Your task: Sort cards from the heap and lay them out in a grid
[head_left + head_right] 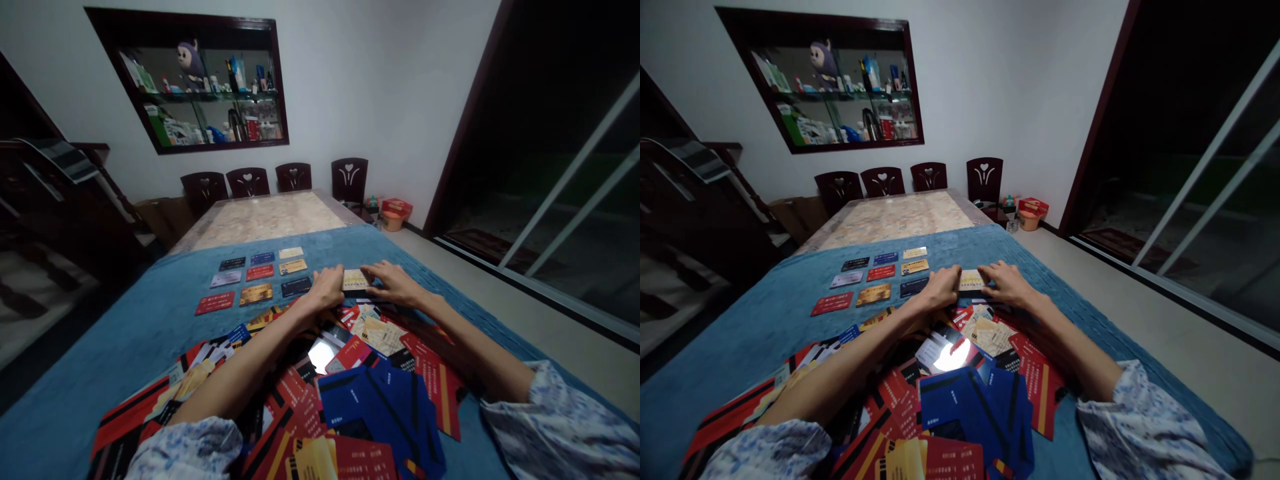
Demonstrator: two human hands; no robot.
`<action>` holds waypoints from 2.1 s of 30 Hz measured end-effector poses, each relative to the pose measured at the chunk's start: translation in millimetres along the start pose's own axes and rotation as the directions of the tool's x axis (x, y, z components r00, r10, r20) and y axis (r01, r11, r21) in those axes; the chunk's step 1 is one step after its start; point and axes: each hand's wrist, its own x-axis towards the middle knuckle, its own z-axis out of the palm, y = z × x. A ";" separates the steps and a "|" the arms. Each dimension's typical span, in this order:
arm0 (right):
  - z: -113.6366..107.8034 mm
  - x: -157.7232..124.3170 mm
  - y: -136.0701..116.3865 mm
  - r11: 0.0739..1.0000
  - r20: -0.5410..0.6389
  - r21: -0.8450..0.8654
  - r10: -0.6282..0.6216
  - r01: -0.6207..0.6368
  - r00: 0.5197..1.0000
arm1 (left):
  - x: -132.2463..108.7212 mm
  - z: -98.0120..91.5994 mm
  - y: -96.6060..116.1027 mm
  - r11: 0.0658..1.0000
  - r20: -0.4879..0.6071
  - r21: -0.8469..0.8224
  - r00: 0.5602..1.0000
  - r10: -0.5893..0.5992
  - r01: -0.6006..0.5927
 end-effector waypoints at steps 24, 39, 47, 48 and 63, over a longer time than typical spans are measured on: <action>-8.9 94.1 -23.7 0.996 0.134 -0.048 -0.073 0.080 0.988 | 11.5 -20.4 -82.1 0.997 -0.095 0.042 0.994 -0.062 0.066; -0.3 194.6 -52.3 0.998 0.215 -0.049 -0.033 0.044 0.976 | 35.8 -46.5 -146.7 0.955 -0.081 0.155 0.967 -0.241 0.251; 13.8 228.6 -59.5 0.997 0.266 -0.080 0.015 0.006 0.964 | 56.1 -45.9 -176.8 0.935 -0.095 0.182 0.952 -0.292 0.305; 16.0 231.1 -59.8 0.997 0.270 -0.082 0.021 0.001 0.963 | 58.1 -44.7 -179.3 0.935 -0.097 0.187 0.953 -0.288 0.302; 43.1 252.6 -54.8 0.991 0.346 -0.127 0.083 -0.041 0.934 | 84.2 -25.3 -191.7 0.930 0.023 0.204 0.948 -0.318 0.307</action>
